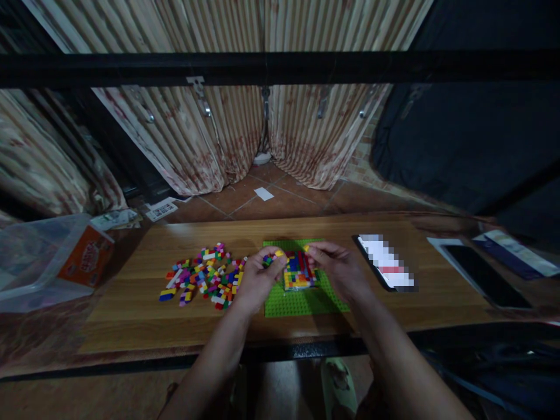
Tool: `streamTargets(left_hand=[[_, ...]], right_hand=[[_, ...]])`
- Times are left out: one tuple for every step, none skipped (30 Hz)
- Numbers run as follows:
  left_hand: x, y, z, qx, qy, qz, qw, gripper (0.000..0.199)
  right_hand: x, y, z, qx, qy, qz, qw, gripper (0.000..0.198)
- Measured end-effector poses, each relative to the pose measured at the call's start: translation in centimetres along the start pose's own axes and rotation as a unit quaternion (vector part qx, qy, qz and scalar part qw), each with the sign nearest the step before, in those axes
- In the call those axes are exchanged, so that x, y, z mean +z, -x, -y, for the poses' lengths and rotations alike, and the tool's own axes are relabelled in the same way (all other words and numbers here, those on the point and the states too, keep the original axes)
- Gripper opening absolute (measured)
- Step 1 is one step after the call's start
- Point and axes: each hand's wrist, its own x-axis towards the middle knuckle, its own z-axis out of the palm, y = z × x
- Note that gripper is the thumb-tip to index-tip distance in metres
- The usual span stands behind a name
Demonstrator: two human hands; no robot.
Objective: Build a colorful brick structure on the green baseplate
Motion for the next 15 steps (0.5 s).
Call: streamTargets(left_hand=[[-0.1,-0.1,0.0,-0.012,0.024,-0.037,0.999,0.030],[-0.2,-0.3,0.0,-0.023,0.047,-0.073,0.996,0.032],[-0.4,-0.4,0.0,-0.033,0.064,-0.104,0.992,0.033],[-0.5,-0.5,-0.1,-0.042,0.074,-0.127,0.988,0.034],[-0.6,-0.6,-0.1,-0.049,0.080,-0.142,0.985,0.035],[-0.6,-0.7,-0.1,-0.054,0.081,-0.149,0.984,0.036],[-0.7,-0.7,0.0,-0.059,0.079,-0.151,0.984,0.036],[-0.7,-0.7,0.0,-0.063,0.078,-0.151,0.984,0.036],[-0.7,-0.7,0.0,-0.065,0.077,-0.149,0.984,0.037],[-0.6,-0.7,0.0,-0.066,0.077,-0.146,0.984,0.037],[-0.6,-0.7,0.1,-0.066,0.077,-0.143,0.985,0.037],[-0.6,-0.7,0.1,-0.067,0.076,-0.140,0.985,0.038],[-0.5,-0.7,0.1,-0.068,0.075,-0.138,0.985,0.038],[-0.5,-0.6,0.1,-0.069,0.072,-0.137,0.986,0.038],[-0.5,-0.6,0.1,-0.071,0.068,-0.136,0.986,0.038]], right_hand=[[-0.6,-0.3,0.1,-0.025,0.032,-0.031,0.999,0.024],[-1.2,-0.6,0.1,-0.046,0.070,-0.053,0.995,0.023],[-1.7,-0.9,0.1,-0.063,0.110,-0.065,0.990,0.023],[-2.1,-1.0,0.0,-0.078,0.148,-0.068,0.984,0.022],[-2.4,-1.2,-0.2,-0.091,0.185,-0.064,0.976,0.021],[-2.5,-1.3,-0.5,-0.104,0.220,-0.058,0.968,0.020],[-2.6,-1.4,-0.8,-0.118,0.252,-0.053,0.959,0.018],[-2.6,-1.5,-1.1,-0.132,0.280,-0.047,0.950,0.017],[-2.5,-1.5,-1.4,-0.143,0.304,-0.043,0.941,0.016],[-2.5,-1.6,-1.8,-0.151,0.323,-0.038,0.934,0.016],[-2.4,-1.8,-2.0,-0.155,0.337,-0.032,0.928,0.016],[-2.4,-1.9,-2.3,-0.157,0.346,-0.027,0.925,0.016],[-2.4,-2.0,-2.4,-0.159,0.352,-0.022,0.922,0.017],[-2.3,-2.1,-2.5,-0.161,0.358,-0.019,0.919,0.017],[-2.3,-2.1,-2.6,-0.164,0.364,-0.016,0.917,0.017]])
